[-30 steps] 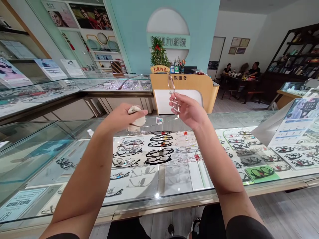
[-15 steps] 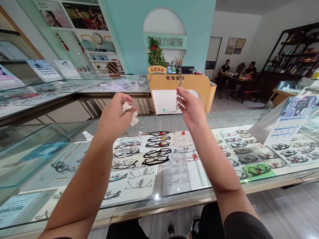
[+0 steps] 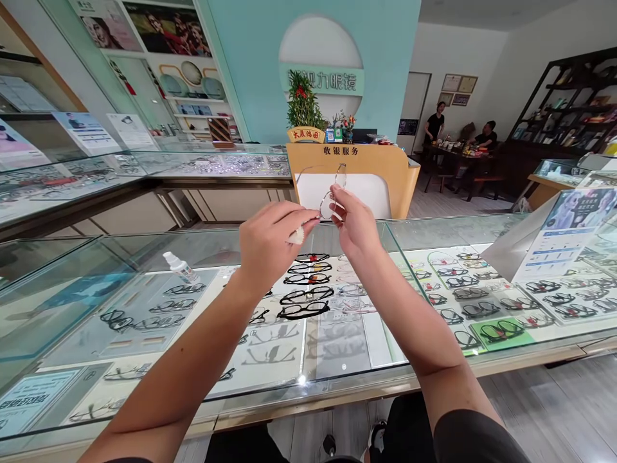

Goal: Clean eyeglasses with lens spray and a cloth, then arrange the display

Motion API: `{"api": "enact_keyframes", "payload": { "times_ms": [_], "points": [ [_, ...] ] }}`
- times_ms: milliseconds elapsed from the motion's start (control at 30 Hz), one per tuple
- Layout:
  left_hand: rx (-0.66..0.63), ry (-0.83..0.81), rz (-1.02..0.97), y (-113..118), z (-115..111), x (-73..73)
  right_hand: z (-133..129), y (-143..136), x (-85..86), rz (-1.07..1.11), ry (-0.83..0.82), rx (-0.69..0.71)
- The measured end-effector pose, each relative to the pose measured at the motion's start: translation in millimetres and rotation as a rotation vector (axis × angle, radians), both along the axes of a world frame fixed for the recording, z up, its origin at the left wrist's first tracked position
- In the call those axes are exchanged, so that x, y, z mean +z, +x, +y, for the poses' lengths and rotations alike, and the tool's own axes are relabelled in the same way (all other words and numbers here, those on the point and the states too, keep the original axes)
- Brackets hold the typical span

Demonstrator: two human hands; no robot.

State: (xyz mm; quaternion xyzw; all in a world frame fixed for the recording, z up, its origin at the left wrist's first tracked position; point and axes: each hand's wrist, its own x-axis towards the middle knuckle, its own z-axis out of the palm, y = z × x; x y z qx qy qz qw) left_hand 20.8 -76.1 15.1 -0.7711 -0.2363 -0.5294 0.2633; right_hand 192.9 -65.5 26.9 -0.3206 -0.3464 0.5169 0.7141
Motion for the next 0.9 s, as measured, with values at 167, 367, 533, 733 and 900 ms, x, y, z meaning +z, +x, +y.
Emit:
{"api": "enact_keyframes", "payload": {
  "times_ms": [167, 367, 533, 733, 900],
  "points": [
    [-0.031, -0.013, -0.147, -14, 13, 3.6, 2, -4, -0.8, -0.047, -0.052, 0.063],
    [-0.134, -0.211, -0.39, -41, 28, 16.0, 0, 6, 5.7, -0.083, 0.048, 0.068],
    [-0.157, -0.239, -0.523, -58, 35, 25.6, 1, 21, 12.4, -0.248, 0.167, -0.192],
    [-0.228, -0.189, -0.566, -62, 33, 32.2, 0, 22, 11.4, -0.591, 0.386, -0.348],
    [-0.284, -0.136, -0.572, -56, 24, 33.6, -6, 17, 9.4, -0.651, 0.588, -0.513]
  ]
}}
